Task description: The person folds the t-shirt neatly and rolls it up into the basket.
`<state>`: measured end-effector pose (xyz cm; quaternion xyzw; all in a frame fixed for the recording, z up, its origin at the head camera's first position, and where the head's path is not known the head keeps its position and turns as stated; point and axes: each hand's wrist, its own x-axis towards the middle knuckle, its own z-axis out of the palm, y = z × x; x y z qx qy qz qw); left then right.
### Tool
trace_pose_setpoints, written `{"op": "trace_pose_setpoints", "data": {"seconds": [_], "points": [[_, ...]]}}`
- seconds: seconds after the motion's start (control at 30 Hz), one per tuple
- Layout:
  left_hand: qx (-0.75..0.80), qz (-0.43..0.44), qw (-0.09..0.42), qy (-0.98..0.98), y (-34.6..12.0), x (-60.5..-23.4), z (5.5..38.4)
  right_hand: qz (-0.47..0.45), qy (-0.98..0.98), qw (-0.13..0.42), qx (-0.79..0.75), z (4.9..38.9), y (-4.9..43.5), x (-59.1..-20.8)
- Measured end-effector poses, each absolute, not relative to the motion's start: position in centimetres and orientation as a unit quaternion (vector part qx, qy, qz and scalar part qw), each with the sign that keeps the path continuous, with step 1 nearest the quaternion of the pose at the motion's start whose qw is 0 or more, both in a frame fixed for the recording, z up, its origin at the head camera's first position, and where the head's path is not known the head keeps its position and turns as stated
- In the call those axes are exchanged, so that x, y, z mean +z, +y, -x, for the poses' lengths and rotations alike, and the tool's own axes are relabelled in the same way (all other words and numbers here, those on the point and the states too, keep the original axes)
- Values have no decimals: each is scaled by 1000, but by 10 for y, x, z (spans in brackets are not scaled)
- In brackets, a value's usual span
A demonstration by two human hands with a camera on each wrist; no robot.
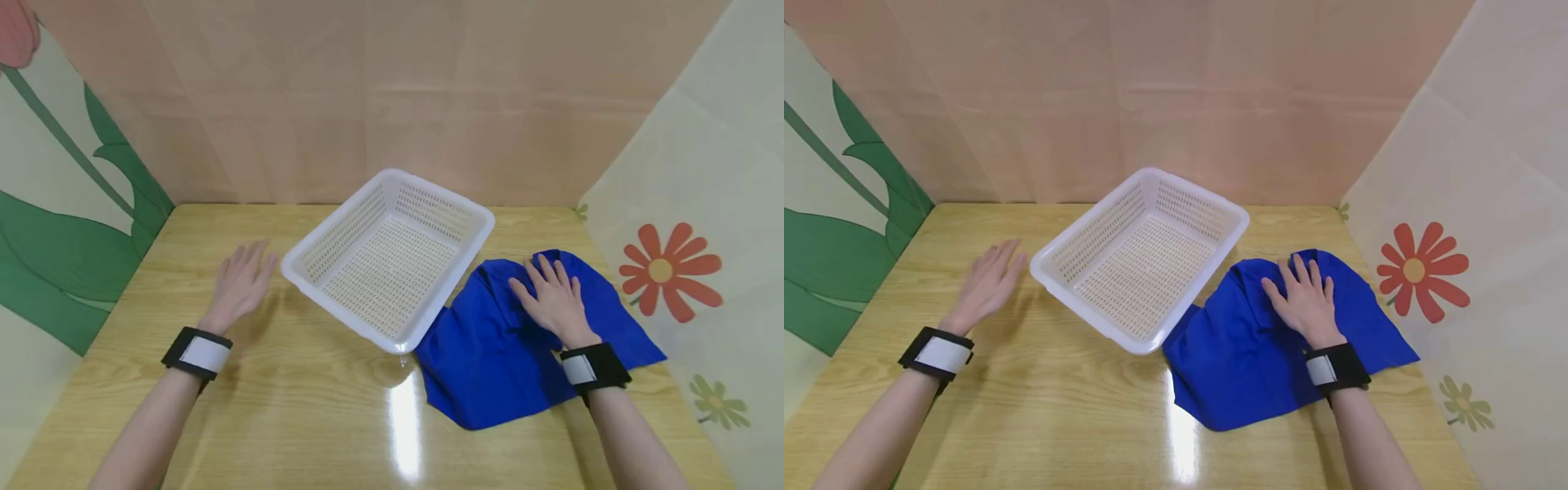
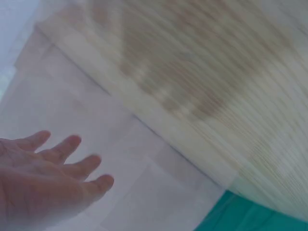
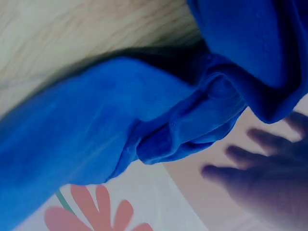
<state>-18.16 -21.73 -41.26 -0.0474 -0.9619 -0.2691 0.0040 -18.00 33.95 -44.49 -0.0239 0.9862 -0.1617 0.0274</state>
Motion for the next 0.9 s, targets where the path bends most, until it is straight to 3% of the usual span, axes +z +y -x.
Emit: {"op": "trace_pose_setpoints", "data": {"seconds": [0.17, 0.27, 0.67, 0.9], "points": [[-357, 66, -20, -931, -194, -406, 190, 26, 979, 123, -163, 188, 353, -451], [-390, 65, -30, -918, -182, -402, 193, 30, 978, 147, -146, 193, 358, -455], [-452, 55, 5, -890, -156, -398, 195, 34, 981, 140, -129, 215, 364, -459], [-438, 37, 61, -896, -164, -399, 185, 36, 979, 127, -152, 225, 372, -461]]}}
